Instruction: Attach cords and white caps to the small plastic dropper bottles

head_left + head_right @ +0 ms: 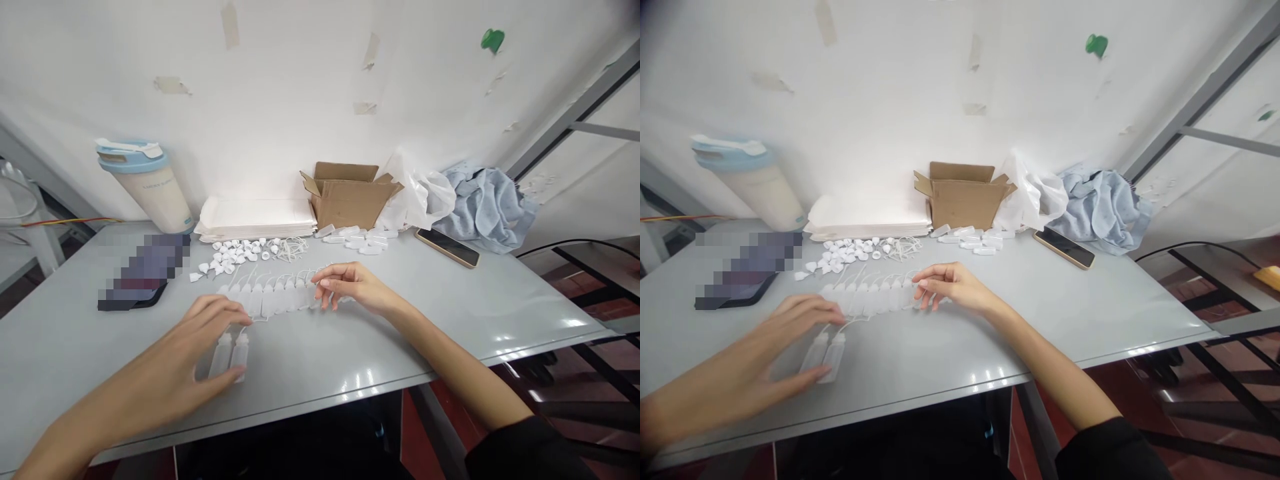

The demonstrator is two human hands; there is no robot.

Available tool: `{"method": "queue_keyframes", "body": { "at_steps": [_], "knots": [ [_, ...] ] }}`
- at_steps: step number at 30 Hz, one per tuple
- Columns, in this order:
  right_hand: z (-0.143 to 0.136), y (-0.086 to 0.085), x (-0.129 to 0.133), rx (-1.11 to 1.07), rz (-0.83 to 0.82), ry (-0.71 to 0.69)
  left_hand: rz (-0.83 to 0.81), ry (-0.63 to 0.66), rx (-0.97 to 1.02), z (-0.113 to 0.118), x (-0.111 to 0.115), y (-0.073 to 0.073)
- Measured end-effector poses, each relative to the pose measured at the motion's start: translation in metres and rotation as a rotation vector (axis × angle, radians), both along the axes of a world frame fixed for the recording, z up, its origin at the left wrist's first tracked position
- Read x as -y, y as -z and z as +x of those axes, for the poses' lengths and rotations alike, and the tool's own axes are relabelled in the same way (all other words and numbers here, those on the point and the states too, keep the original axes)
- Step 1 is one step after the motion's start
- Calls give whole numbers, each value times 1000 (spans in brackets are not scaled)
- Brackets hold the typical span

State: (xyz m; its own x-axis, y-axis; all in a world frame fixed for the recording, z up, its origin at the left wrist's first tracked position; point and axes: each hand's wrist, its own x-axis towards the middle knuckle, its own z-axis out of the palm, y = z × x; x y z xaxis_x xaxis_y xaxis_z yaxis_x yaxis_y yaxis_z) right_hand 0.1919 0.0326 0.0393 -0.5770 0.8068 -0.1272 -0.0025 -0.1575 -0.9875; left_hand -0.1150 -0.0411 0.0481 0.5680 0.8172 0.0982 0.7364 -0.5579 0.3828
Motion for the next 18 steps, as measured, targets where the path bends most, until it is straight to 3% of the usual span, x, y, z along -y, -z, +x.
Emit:
{"method": "queue_keyframes", "body": {
  "at_steps": [3,8,13,18],
  "knots": [
    [6,2,-8,-3,52,86,51,-86,97,7,-20,-12],
    [27,9,-32,110,223,329,79,-268,146,18,-76,-24],
    [54,27,-60,607,708,655,48,-198,79,37,-124,-13],
    [71,38,-73,900,938,588,124,-108,-10,60,-148,3]
  ]
}}
